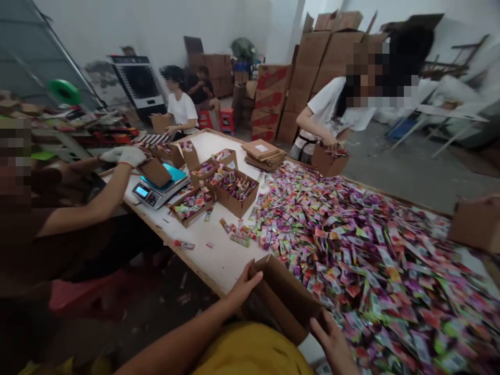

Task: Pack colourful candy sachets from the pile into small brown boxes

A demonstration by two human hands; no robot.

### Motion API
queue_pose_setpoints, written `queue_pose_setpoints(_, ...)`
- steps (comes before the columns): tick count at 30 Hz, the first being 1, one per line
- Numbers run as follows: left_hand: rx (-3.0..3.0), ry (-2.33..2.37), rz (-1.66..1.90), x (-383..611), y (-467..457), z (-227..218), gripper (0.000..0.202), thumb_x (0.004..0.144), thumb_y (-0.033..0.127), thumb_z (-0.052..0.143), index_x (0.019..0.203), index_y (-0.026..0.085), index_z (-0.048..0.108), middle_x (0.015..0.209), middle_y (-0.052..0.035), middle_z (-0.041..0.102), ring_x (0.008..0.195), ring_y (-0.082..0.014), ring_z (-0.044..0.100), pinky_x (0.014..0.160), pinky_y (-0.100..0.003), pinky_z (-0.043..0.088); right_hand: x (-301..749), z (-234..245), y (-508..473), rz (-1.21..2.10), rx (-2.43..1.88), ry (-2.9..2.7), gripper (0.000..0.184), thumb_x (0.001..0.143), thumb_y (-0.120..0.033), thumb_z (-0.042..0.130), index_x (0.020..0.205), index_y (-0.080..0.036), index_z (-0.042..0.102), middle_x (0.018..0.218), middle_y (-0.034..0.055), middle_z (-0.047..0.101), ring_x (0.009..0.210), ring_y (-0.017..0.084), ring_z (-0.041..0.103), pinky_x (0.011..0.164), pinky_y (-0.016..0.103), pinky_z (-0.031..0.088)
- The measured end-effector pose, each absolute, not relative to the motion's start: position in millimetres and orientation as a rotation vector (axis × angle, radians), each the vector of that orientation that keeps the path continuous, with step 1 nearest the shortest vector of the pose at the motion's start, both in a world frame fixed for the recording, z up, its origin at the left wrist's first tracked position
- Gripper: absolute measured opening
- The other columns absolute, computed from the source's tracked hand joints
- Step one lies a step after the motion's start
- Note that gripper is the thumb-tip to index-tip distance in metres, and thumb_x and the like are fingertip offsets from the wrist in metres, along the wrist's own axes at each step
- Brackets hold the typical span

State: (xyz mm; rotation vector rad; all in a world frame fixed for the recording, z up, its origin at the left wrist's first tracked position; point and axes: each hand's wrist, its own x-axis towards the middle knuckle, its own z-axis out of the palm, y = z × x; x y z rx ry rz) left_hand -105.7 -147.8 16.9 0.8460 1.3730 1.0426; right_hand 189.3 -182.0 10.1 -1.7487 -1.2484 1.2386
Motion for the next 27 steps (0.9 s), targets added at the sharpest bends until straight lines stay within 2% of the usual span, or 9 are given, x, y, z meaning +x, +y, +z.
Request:
queue_pose_setpoints(2,1.035,1.334,1.078,-111,-145,20,0.061,0.079,0.052,0.065,0.132,0.021,0.056,0.149,-0.0106,0.047,0.14,-0.0257,0.039,0.119,-0.041,0.026,188,10,-182,1.25,-1.763,-1.242,0.056,0.066,-0.058,0.068,0.105,-0.017,0.063,0.103,0.0107,0.072,0.104,0.03,0.065,0.096,0.043,0.05)
queue_pose_setpoints(5,1.318,1.139,0.961,-120,-146,14,0.041,0.077,0.045,0.069,0.11,0.022,0.071,0.131,-0.0092,0.063,0.132,-0.0267,0.048,0.116,-0.043,0.031,176,2,-176,1.037,-1.916,-1.174,0.051,0.057,-0.059,0.07,0.086,-0.019,0.059,0.083,0.0084,0.071,0.084,0.029,0.066,0.084,0.043,0.052)
queue_pose_setpoints(9,1.523,1.041,0.689,-121,-144,5,0.021,0.073,0.039,0.074,0.086,0.022,0.075,0.106,-0.0077,0.073,0.133,-0.0281,0.044,0.11,-0.041,0.036,158,-13,-173,0.843,-2.041,-1.237,0.062,0.041,-0.053,0.08,0.086,-0.02,0.055,0.082,0.0074,0.069,0.082,0.03,0.064,0.079,0.043,0.053)
queue_pose_setpoints(14,1.445,1.492,0.805,-98,-139,0,0.027,0.072,0.038,0.072,0.088,0.017,0.065,0.099,-0.0083,0.063,0.105,-0.0246,0.056,0.095,-0.039,0.047,163,-2,-185,1.058,-1.717,-1.529,0.043,0.067,-0.032,0.06,0.108,-0.021,0.068,0.112,0.0092,0.071,0.113,0.027,0.061,0.105,0.045,0.043)
queue_pose_setpoints(17,1.473,1.625,0.931,-91,-140,-3,0.046,0.068,0.032,0.075,0.106,0.017,0.055,0.112,-0.0089,0.055,0.109,-0.0243,0.053,0.096,-0.042,0.047,180,12,-189,1.298,-1.569,-1.639,0.04,0.073,-0.03,0.055,0.108,-0.022,0.074,0.123,0.0094,0.068,0.126,0.025,0.053,0.116,0.049,0.029)
queue_pose_setpoints(20,1.732,1.616,0.746,-92,-138,4,0.045,0.07,0.022,0.072,0.112,0.021,0.055,0.137,-0.0123,0.044,0.133,-0.0323,0.037,0.105,-0.057,0.038,187,21,-188,1.512,-1.517,-1.638,0.043,0.079,-0.038,0.06,0.117,-0.021,0.07,0.134,0.0126,0.061,0.13,0.027,0.051,0.115,0.051,0.029)
queue_pose_setpoints(23,2.129,1.412,0.33,-91,-129,21,0.024,0.076,0.017,0.066,0.099,0.025,0.063,0.149,-0.0082,0.04,0.144,-0.0399,0.02,0.105,-0.077,0.019,172,22,-187,1.323,-1.659,-1.813,0.036,0.083,-0.038,0.062,0.111,-0.018,0.073,0.14,0.0162,0.055,0.131,0.028,0.051,0.112,0.049,0.036)
queue_pose_setpoints(25,2.3,1.243,0.133,-84,-122,29,0.026,0.077,0.014,0.064,0.1,0.026,0.065,0.149,-0.0083,0.043,0.144,-0.0418,0.021,0.1,-0.084,0.008,154,22,-189,1.051,-1.757,-2.085,0.027,0.083,-0.027,0.062,0.102,-0.013,0.076,0.139,0.0194,0.054,0.132,0.03,0.048,0.113,0.048,0.035)
queue_pose_setpoints(27,2.398,1.057,0.0,-75,-117,31,0.034,0.078,0.011,0.06,0.109,0.025,0.063,0.148,-0.0103,0.047,0.143,-0.0391,0.028,0.102,-0.083,0.005,137,25,-192,0.827,-1.779,-2.371,0.027,0.083,-0.019,0.06,0.103,-0.007,0.075,0.138,0.0235,0.053,0.134,0.032,0.045,0.115,0.046,0.031)
